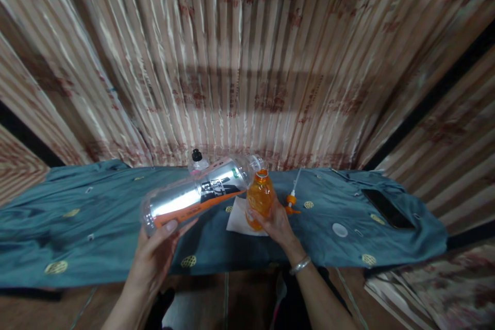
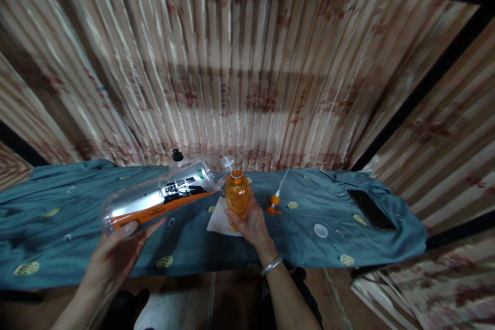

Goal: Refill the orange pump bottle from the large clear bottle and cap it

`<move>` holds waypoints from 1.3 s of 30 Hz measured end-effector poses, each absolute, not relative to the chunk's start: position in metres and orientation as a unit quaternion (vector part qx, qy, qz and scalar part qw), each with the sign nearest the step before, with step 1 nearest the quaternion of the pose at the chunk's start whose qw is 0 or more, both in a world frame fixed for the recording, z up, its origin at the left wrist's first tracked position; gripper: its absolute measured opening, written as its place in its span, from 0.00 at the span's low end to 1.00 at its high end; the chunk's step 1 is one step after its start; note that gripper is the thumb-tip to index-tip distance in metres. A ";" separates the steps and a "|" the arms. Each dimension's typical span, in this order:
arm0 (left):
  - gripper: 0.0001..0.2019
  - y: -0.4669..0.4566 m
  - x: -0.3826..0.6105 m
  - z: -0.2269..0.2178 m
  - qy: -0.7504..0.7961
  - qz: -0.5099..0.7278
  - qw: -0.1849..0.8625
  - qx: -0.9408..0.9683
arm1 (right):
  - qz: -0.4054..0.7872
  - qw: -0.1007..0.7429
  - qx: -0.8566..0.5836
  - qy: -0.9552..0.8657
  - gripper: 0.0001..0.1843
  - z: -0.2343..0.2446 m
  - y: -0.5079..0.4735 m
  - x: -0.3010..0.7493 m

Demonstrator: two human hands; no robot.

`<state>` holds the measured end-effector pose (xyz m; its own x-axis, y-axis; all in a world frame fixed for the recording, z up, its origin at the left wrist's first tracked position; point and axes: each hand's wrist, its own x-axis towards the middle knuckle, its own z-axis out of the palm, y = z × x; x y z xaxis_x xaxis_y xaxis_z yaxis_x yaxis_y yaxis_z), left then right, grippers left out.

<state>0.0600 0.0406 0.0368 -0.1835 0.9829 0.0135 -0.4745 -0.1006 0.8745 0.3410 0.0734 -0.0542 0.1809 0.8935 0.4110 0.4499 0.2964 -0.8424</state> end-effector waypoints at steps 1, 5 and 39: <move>0.41 0.040 0.061 0.037 0.385 0.665 0.548 0.329 | 0.207 0.532 -0.555 -0.605 0.41 -0.054 0.073 0.341; 0.39 0.038 0.064 0.038 0.383 0.669 0.549 0.324 | 0.206 0.530 -0.550 -0.612 0.40 -0.052 0.073 0.341; 0.42 0.034 0.065 0.038 0.381 0.672 0.535 0.342 | 0.186 0.529 -0.541 -0.627 0.40 -0.062 0.077 0.348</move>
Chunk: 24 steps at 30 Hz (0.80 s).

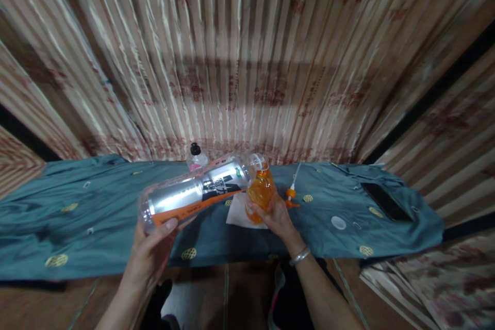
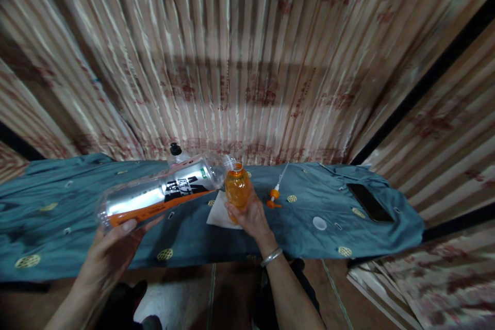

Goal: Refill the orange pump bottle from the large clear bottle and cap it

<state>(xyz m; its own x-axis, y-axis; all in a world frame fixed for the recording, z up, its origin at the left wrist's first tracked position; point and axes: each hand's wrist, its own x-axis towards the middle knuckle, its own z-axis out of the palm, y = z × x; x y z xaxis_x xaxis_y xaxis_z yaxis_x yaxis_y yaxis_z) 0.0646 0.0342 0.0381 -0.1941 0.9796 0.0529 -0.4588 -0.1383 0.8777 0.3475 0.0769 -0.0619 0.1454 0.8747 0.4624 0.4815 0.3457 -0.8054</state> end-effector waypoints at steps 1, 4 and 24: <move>0.42 0.034 0.064 0.038 0.380 0.672 0.535 0.343 | 0.189 0.529 -0.541 -0.626 0.40 -0.062 0.077 0.348; 0.40 0.034 0.064 0.037 0.383 0.670 0.536 0.343 | 0.199 0.527 -0.544 -0.622 0.43 -0.059 0.076 0.348; 0.39 0.034 0.070 0.042 0.375 0.665 0.548 0.342 | 0.216 0.520 -0.547 -0.620 0.39 -0.055 0.074 0.344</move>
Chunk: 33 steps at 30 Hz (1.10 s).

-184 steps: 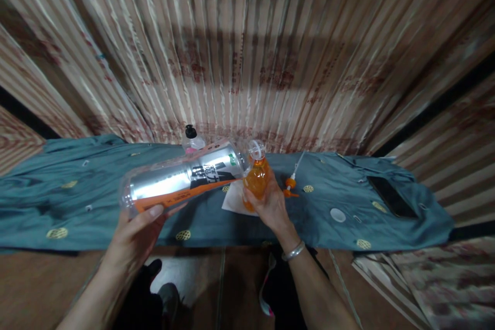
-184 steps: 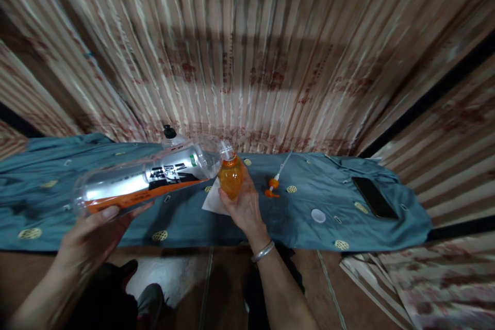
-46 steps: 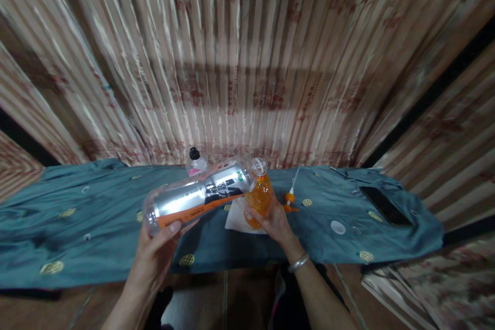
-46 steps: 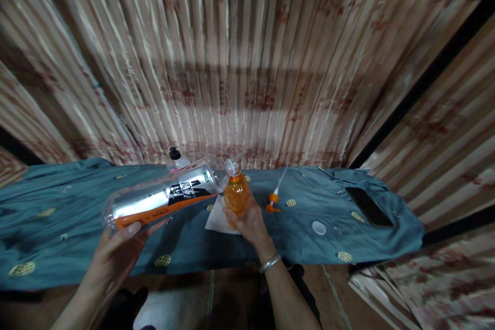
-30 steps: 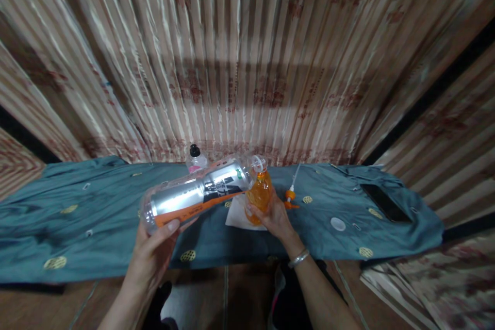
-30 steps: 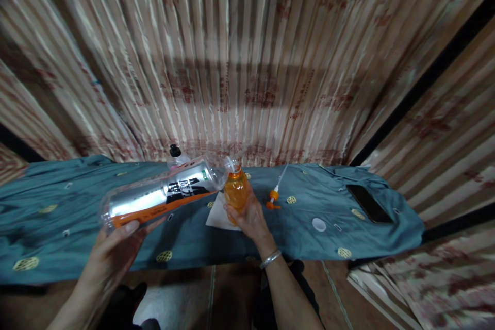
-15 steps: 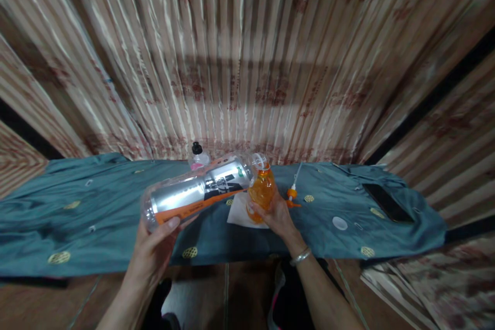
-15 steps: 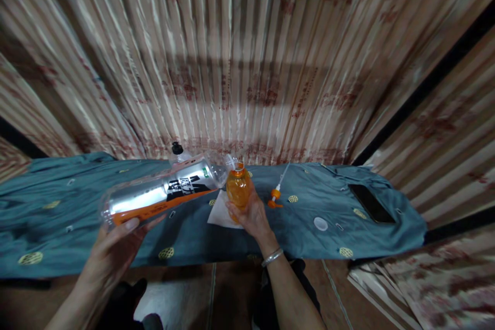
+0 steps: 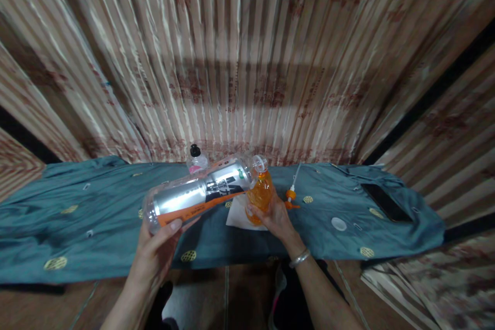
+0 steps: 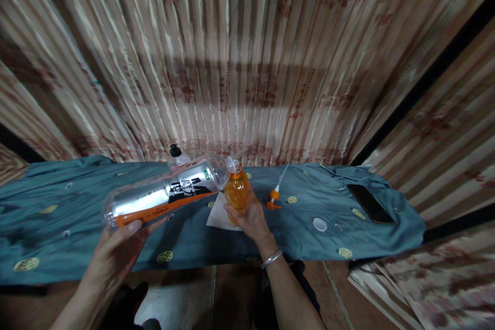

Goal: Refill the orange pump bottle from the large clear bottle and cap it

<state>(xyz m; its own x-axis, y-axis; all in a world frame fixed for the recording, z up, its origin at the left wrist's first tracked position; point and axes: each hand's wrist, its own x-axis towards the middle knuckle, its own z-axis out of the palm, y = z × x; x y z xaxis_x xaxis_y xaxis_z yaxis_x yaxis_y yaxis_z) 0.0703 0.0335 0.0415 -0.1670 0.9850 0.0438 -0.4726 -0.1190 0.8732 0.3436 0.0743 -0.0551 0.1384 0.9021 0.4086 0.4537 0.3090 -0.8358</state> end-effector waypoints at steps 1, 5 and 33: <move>0.39 0.034 0.070 0.041 0.374 0.666 0.547 0.343 | 0.214 0.520 -0.547 -0.621 0.39 -0.055 0.074 0.343; 0.39 0.033 0.069 0.041 0.375 0.665 0.547 0.342 | 0.196 0.531 -0.546 -0.618 0.39 -0.055 0.075 0.343; 0.41 0.032 0.063 0.039 0.386 0.682 0.504 0.364 | 0.206 0.522 -0.550 -0.618 0.44 -0.050 0.072 0.343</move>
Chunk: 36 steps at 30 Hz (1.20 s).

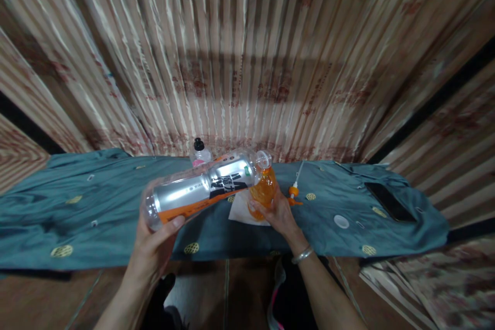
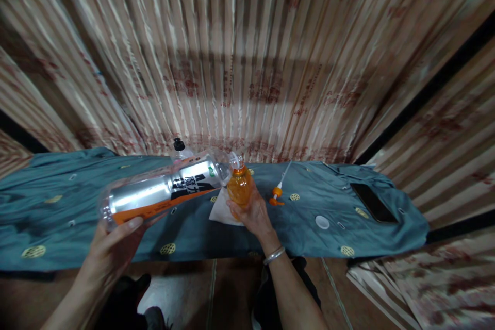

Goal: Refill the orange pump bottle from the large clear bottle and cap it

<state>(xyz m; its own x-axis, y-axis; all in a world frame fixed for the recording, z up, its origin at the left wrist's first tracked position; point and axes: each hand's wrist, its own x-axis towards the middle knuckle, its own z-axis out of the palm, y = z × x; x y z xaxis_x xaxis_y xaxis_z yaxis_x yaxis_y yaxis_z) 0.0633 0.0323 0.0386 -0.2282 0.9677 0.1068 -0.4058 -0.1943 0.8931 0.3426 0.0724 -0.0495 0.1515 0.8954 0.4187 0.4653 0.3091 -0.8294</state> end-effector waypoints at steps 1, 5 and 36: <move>0.42 0.033 0.062 0.036 0.384 0.685 0.500 0.366 | 0.207 0.522 -0.550 -0.618 0.44 -0.050 0.072 0.343; 0.43 0.038 0.057 0.029 0.379 0.688 0.494 0.373 | 0.212 0.517 -0.548 -0.622 0.44 -0.050 0.072 0.343; 0.39 0.033 0.063 0.040 0.397 0.684 0.483 0.376 | 0.194 0.515 -0.549 -0.629 0.39 -0.048 0.071 0.344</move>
<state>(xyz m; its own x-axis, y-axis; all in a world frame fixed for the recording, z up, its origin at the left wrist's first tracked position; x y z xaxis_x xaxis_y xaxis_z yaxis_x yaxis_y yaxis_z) 0.0626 0.0329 0.0399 -0.2511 0.9590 0.1312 -0.3611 -0.2186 0.9066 0.3444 0.0711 -0.0481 0.1335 0.8903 0.4353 0.4906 0.3223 -0.8096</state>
